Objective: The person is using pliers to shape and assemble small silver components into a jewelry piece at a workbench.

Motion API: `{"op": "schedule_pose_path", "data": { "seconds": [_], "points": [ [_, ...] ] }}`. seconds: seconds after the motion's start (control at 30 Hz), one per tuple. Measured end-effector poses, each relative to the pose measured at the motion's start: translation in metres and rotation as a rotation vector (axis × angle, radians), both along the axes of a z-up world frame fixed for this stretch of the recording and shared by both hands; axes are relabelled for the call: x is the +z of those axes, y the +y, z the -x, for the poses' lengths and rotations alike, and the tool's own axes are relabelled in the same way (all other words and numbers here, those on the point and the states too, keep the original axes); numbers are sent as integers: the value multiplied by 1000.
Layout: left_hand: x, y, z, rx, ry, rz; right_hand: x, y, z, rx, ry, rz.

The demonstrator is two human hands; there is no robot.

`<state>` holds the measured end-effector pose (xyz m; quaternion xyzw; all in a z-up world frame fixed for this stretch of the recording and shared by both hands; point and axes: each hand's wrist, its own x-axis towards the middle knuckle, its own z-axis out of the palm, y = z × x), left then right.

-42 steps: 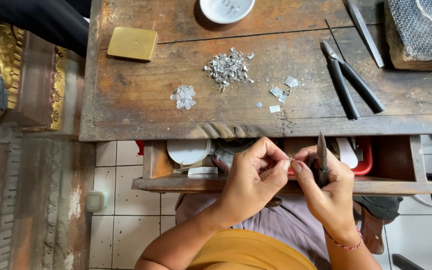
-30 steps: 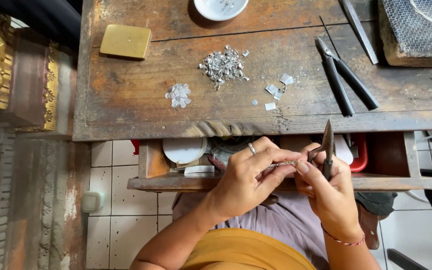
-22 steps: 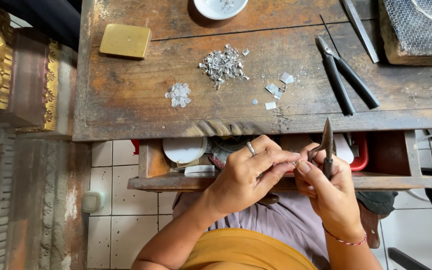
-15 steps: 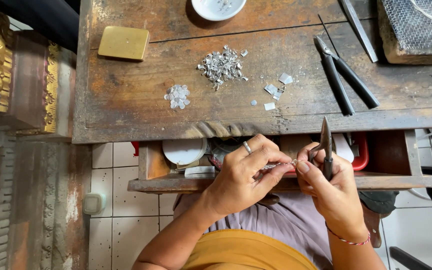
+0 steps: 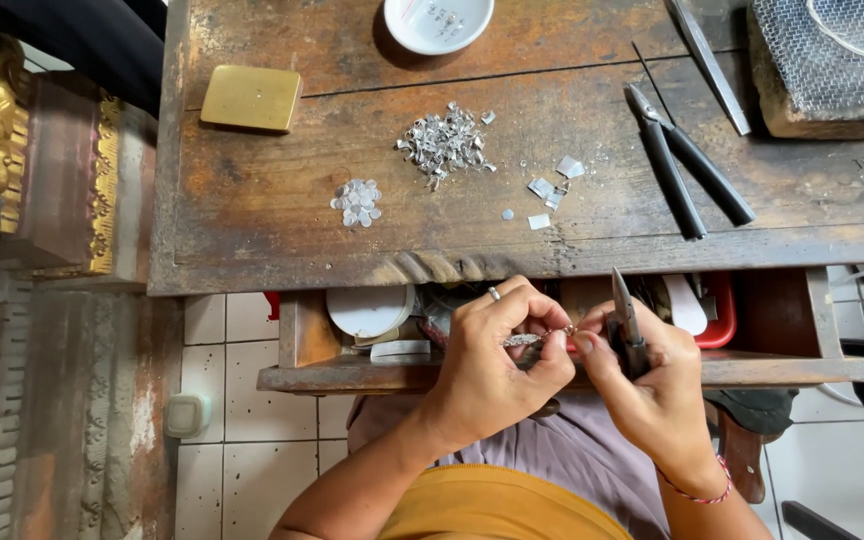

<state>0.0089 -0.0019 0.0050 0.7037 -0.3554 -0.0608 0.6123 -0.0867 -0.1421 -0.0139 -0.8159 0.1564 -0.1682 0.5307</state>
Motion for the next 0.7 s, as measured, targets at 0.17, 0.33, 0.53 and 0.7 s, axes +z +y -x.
{"op": "schedule_pose_path", "data": {
  "seconds": [0.17, 0.33, 0.53, 0.7],
  "points": [
    [-1, 0, -1, 12, -58, -20, 1, 3, -1, -16, 9, 67],
    [-2, 0, -3, 16, -49, -25, -2, 4, -1, -24, 25, 69],
    [2, -2, -4, 3, -54, -10, 0, 2, -2, -6, 12, 101],
    [2, -3, -1, 32, -173, -55, 3, 2, 0, 3, 21, 9]
  ]
}}
